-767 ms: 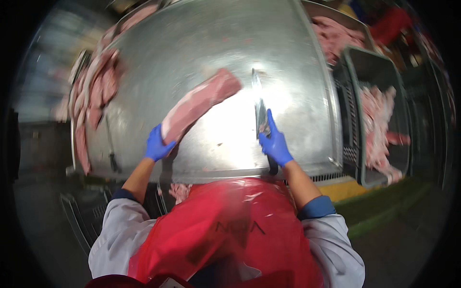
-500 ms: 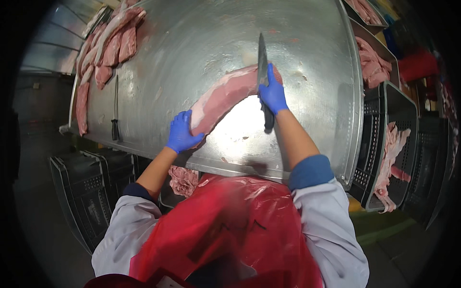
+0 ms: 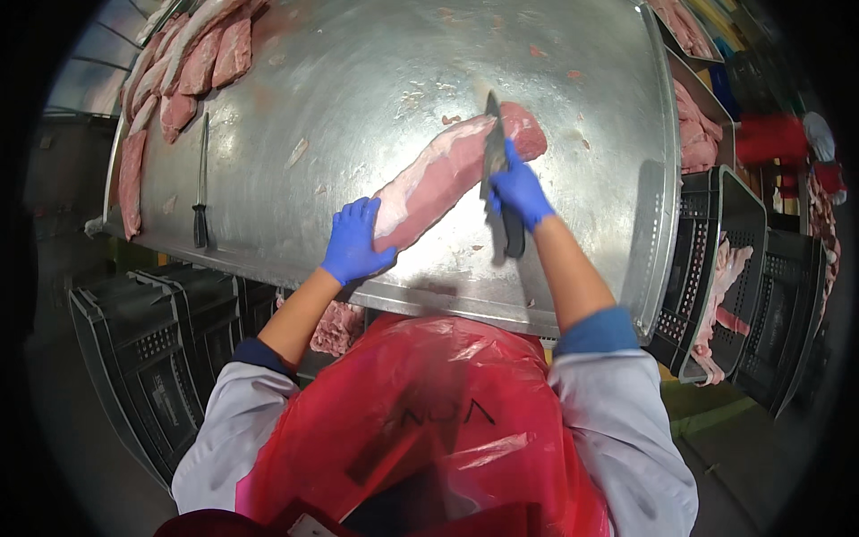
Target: The person trims fat and connective tissue from large slabs of raw meat using a knife. They work on a stainless steel table, separating the trimmed fat and placing it into a nearby bin while keeping the lean meat on the table.
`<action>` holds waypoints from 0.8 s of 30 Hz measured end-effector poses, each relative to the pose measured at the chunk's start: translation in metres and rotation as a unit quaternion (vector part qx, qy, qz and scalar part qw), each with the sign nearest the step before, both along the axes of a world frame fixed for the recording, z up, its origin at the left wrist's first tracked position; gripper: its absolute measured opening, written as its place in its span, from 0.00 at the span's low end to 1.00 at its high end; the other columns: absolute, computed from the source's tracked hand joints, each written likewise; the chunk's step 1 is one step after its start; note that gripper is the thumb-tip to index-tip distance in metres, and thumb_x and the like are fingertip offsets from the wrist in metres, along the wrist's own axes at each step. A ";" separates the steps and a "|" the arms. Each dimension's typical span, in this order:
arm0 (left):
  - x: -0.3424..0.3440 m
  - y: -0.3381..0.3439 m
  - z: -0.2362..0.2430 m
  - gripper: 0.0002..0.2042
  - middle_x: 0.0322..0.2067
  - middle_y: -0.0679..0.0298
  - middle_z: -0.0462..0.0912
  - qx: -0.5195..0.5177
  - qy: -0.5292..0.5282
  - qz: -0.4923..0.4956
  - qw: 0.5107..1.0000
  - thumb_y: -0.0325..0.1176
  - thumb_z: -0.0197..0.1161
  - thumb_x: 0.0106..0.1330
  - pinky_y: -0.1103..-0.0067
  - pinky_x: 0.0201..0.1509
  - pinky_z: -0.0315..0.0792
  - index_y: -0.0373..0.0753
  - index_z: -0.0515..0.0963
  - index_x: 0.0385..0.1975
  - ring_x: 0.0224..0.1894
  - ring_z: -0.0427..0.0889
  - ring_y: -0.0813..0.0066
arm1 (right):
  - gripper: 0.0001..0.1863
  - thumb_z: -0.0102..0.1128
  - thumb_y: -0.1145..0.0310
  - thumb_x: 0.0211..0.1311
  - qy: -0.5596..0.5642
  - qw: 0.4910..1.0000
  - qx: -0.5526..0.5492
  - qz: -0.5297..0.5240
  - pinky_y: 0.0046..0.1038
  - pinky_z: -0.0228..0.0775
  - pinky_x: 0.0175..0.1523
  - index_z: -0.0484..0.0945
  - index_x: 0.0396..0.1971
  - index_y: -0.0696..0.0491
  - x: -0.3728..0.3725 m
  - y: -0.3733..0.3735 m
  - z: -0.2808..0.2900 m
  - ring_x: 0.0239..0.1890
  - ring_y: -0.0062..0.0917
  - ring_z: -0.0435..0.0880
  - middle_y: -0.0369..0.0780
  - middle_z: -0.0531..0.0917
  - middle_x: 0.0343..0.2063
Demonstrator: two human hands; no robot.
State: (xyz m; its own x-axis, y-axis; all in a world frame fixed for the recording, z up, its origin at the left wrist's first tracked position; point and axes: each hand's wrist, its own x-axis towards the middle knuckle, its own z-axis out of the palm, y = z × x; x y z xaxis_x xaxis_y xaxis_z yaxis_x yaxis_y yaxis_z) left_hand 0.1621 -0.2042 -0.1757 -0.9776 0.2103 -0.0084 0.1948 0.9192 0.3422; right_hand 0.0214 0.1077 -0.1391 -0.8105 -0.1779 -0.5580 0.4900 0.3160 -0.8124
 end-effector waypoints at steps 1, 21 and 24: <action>-0.002 -0.003 0.001 0.44 0.53 0.46 0.71 0.001 0.006 -0.007 1.000 0.53 0.72 0.47 0.57 0.59 0.65 0.34 0.65 0.62 0.55 0.71 0.46 | 0.43 0.54 0.73 0.63 0.008 1.000 0.003 0.017 0.26 0.74 0.31 0.49 0.78 0.48 0.029 0.003 0.003 0.23 0.19 0.78 0.38 0.81 0.27; -0.244 0.117 -0.001 0.17 0.35 0.42 0.86 0.154 -0.211 0.052 0.964 0.39 0.64 0.60 0.65 0.47 0.79 0.27 0.84 0.36 0.39 0.87 0.50 | 0.45 0.52 0.76 0.64 0.052 0.987 -0.119 -0.093 0.25 0.73 0.25 0.46 0.78 0.36 -0.023 -0.013 -0.051 0.18 0.20 0.77 0.39 0.81 0.24; -0.251 0.114 0.011 0.16 0.33 0.43 0.86 0.075 -0.190 0.044 0.978 0.36 0.63 0.60 0.66 0.43 0.78 0.25 0.83 0.36 0.37 0.87 0.56 | 0.45 0.52 0.75 0.63 0.019 0.995 -0.095 -0.016 0.26 0.74 0.26 0.46 0.78 0.36 -0.010 -0.013 -0.035 0.18 0.21 0.78 0.39 0.81 0.23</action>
